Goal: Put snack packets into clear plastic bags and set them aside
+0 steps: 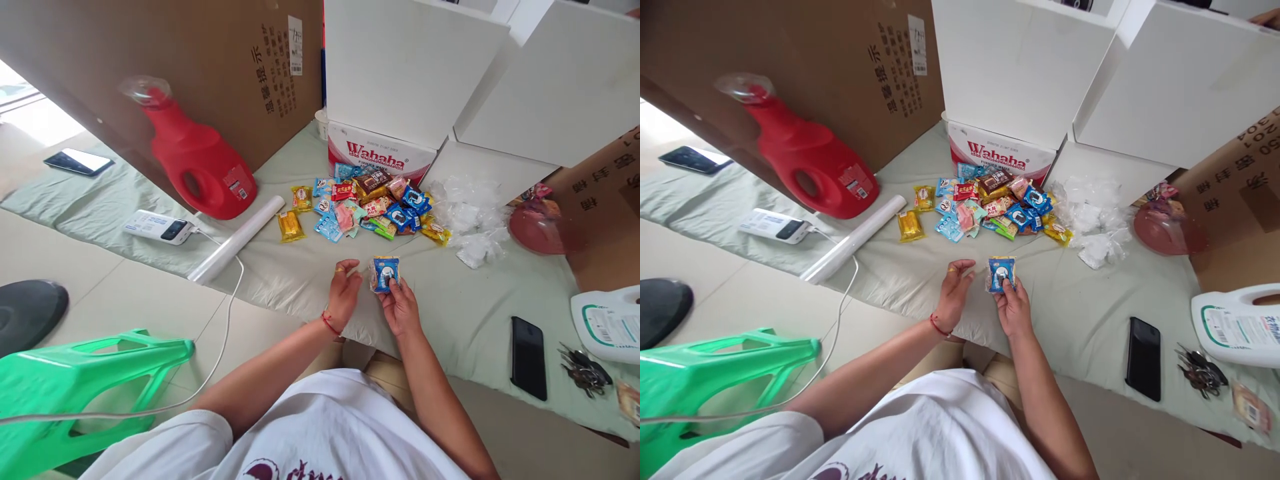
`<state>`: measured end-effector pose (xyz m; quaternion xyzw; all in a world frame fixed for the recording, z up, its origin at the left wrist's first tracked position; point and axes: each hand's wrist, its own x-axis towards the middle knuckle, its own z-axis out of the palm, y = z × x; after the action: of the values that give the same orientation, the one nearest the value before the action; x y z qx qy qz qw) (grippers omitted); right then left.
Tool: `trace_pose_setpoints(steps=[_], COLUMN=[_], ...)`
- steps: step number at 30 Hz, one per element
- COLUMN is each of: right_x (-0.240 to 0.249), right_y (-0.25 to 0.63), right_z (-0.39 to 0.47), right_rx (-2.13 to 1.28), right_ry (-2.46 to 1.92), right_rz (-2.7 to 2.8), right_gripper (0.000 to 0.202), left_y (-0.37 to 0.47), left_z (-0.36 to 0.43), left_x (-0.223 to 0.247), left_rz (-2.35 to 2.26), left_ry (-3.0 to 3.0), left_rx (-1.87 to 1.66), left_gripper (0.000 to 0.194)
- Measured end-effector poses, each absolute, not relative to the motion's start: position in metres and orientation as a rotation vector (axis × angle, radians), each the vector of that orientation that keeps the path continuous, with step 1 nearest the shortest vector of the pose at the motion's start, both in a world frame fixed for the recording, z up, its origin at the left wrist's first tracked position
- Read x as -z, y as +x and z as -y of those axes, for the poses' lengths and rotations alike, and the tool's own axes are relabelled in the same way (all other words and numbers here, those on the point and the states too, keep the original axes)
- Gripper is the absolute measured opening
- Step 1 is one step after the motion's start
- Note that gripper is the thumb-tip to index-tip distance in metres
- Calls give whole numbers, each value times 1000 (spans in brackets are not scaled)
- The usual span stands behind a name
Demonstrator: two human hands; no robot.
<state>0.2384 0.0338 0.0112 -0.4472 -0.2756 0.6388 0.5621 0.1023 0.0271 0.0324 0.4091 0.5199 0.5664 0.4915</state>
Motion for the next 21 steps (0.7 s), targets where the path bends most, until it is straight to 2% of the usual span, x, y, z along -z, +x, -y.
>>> trace_pose_setpoints(steps=[3, 7, 11, 15, 18, 21], right_x=[-16, -21, -19, -24, -41, -66], right_y=[237, 242, 259, 292, 347, 434], right_z=[-29, -23, -17, -15, -31, -70], right_rx=[-1456, -1437, -1583, -1614, -1380, -964], right_ry=[-1124, -1188, -1150, -1212, -1425, -1630], right_rz=[892, 1168, 1048, 998, 1027, 1028], right_gripper=[42, 43, 47, 47, 50, 50], left_y=[101, 105, 113, 114, 92, 49], left_z=[-31, -31, -27, -26, -28, -28], left_x=[-35, -33, -31, -27, -20, -5], left_rz=[-1155, -1041, -971, -1051, -1360, -1687], left_ry=[723, 635, 598, 781, 1180, 1653], left_rx=[-1243, -1238, -1117, -1002, -1047, -1076], left_gripper=[43, 55, 55, 45, 40, 36])
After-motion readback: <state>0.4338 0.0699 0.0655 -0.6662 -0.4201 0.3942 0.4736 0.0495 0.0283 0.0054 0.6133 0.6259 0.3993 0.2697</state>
